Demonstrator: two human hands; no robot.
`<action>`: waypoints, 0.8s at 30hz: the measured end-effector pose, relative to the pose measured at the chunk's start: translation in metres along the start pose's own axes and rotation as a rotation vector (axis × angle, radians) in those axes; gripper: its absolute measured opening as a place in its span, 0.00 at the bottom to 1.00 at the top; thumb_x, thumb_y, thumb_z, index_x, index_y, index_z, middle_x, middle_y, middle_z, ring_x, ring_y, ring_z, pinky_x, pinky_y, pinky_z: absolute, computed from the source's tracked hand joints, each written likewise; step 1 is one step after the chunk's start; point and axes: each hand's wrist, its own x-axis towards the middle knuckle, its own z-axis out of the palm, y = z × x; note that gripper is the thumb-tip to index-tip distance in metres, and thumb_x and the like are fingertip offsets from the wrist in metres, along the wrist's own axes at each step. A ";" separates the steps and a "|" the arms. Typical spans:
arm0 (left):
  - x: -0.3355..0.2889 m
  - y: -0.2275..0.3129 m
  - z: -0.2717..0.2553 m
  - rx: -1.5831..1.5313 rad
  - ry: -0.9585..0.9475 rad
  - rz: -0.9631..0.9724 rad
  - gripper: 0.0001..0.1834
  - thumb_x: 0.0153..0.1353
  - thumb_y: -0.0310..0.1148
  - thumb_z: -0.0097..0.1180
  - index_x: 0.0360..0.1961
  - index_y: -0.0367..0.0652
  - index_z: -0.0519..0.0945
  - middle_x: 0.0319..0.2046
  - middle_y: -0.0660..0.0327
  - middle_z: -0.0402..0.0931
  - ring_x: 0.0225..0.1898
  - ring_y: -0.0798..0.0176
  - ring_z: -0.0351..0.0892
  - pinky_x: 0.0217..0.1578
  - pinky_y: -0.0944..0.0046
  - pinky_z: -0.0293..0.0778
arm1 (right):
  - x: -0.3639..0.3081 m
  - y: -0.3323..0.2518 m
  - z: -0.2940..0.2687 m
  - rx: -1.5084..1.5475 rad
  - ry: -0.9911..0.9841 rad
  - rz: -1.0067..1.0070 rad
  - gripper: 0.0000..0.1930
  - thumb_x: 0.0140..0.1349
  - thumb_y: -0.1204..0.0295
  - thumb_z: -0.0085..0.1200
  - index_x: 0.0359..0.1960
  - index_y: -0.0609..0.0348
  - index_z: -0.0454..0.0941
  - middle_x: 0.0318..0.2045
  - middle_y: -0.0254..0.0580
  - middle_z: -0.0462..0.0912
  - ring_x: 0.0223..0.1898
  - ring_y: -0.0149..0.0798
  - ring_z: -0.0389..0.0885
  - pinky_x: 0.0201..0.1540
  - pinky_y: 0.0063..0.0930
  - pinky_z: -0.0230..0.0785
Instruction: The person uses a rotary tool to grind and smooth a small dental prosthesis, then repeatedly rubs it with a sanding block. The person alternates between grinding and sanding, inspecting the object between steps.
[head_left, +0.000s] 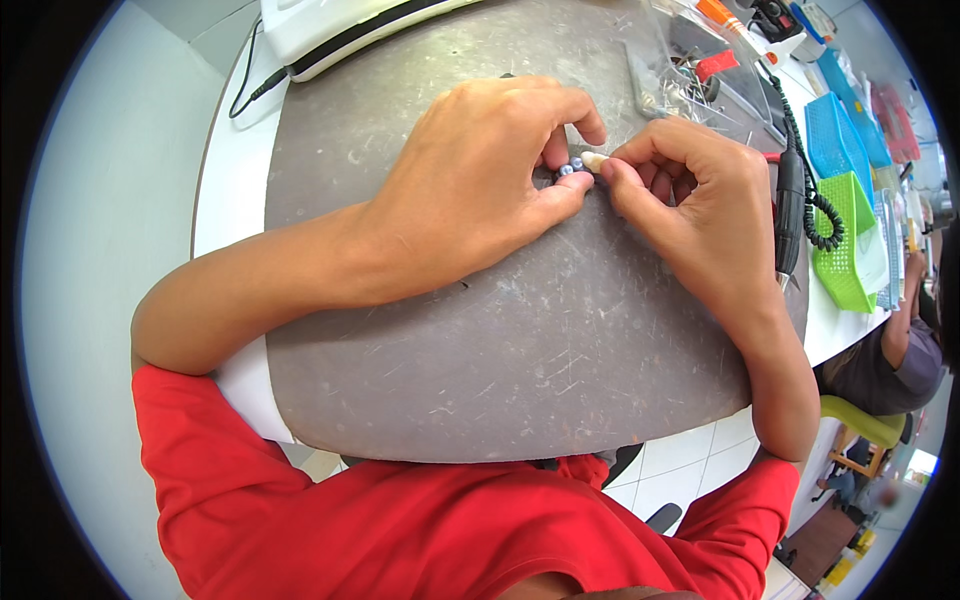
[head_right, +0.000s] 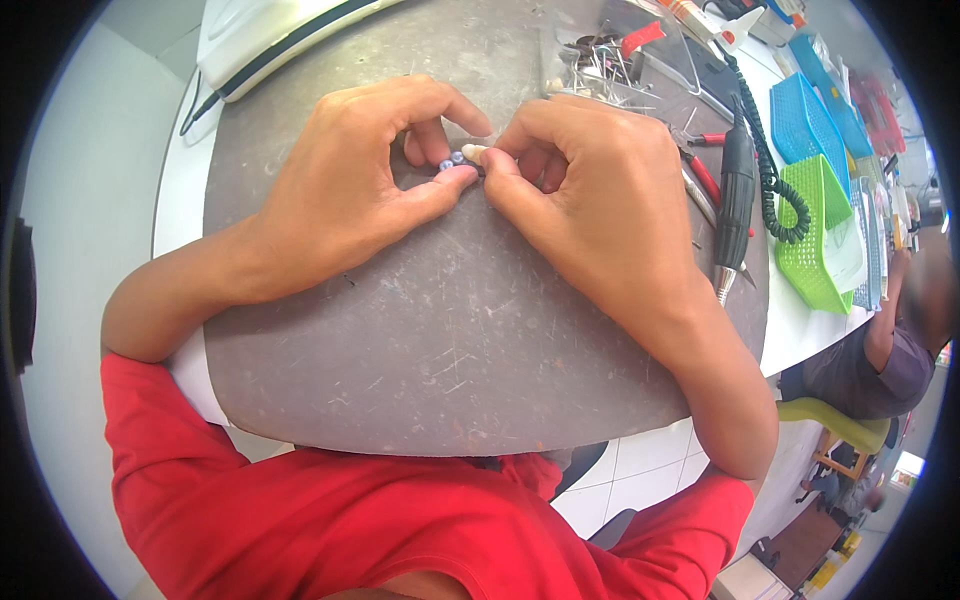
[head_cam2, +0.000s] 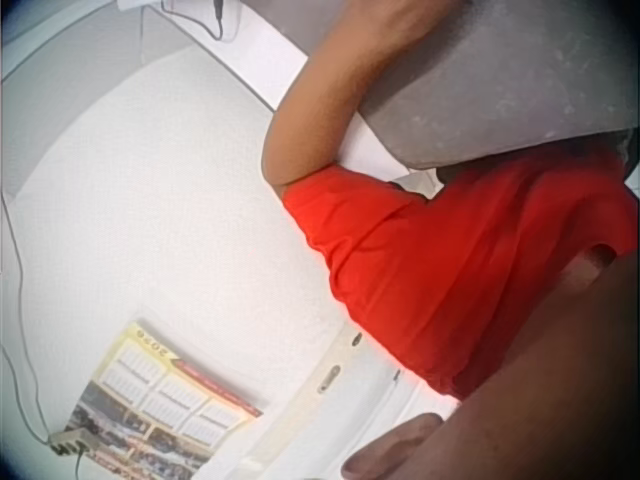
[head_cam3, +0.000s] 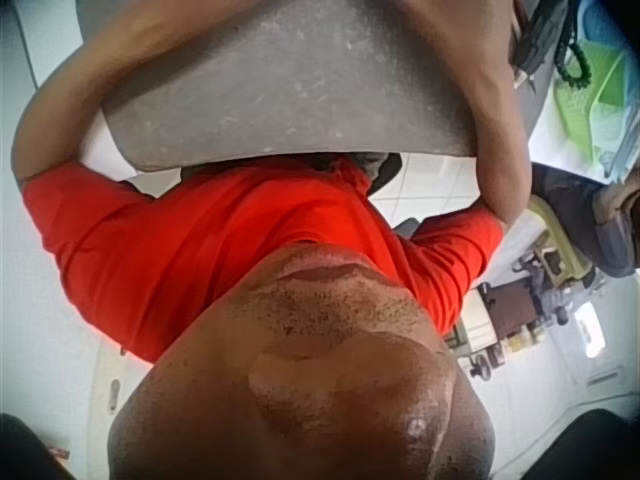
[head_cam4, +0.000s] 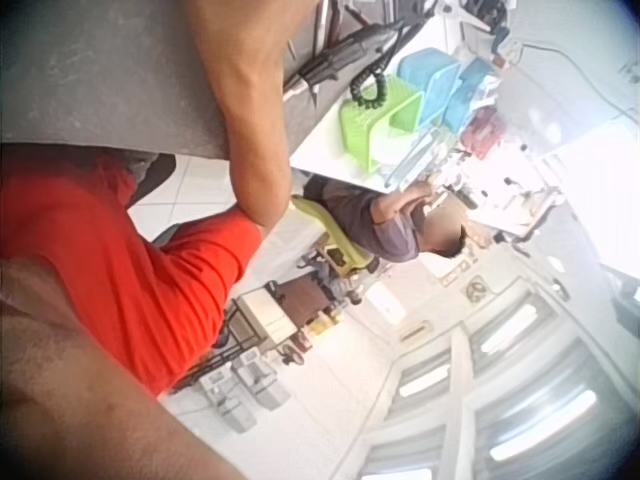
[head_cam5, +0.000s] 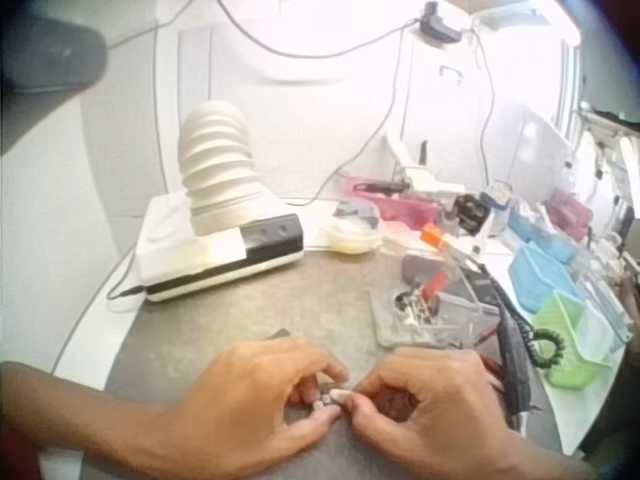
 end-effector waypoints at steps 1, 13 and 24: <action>0.000 0.000 0.000 -0.003 0.002 0.001 0.13 0.55 0.26 0.68 0.43 0.39 0.85 0.29 0.57 0.79 0.30 0.61 0.79 0.34 0.61 0.75 | 0.000 0.000 0.000 -0.003 -0.007 -0.005 0.08 0.60 0.70 0.66 0.31 0.64 0.86 0.25 0.45 0.86 0.24 0.39 0.84 0.30 0.33 0.74; 0.006 0.005 -0.010 -0.004 -0.064 0.010 0.10 0.61 0.30 0.66 0.43 0.39 0.87 0.33 0.59 0.78 0.32 0.64 0.75 0.33 0.65 0.71 | -0.002 0.025 -0.051 -0.164 -0.016 0.011 0.10 0.64 0.69 0.64 0.40 0.65 0.87 0.31 0.48 0.87 0.29 0.44 0.85 0.37 0.34 0.77; 0.033 0.007 -0.019 -0.027 -0.331 -0.016 0.08 0.65 0.32 0.65 0.38 0.38 0.89 0.32 0.60 0.78 0.30 0.65 0.73 0.33 0.64 0.70 | -0.004 0.022 -0.040 -0.077 -0.171 0.040 0.10 0.58 0.76 0.66 0.41 0.64 0.84 0.34 0.44 0.85 0.33 0.42 0.86 0.38 0.32 0.77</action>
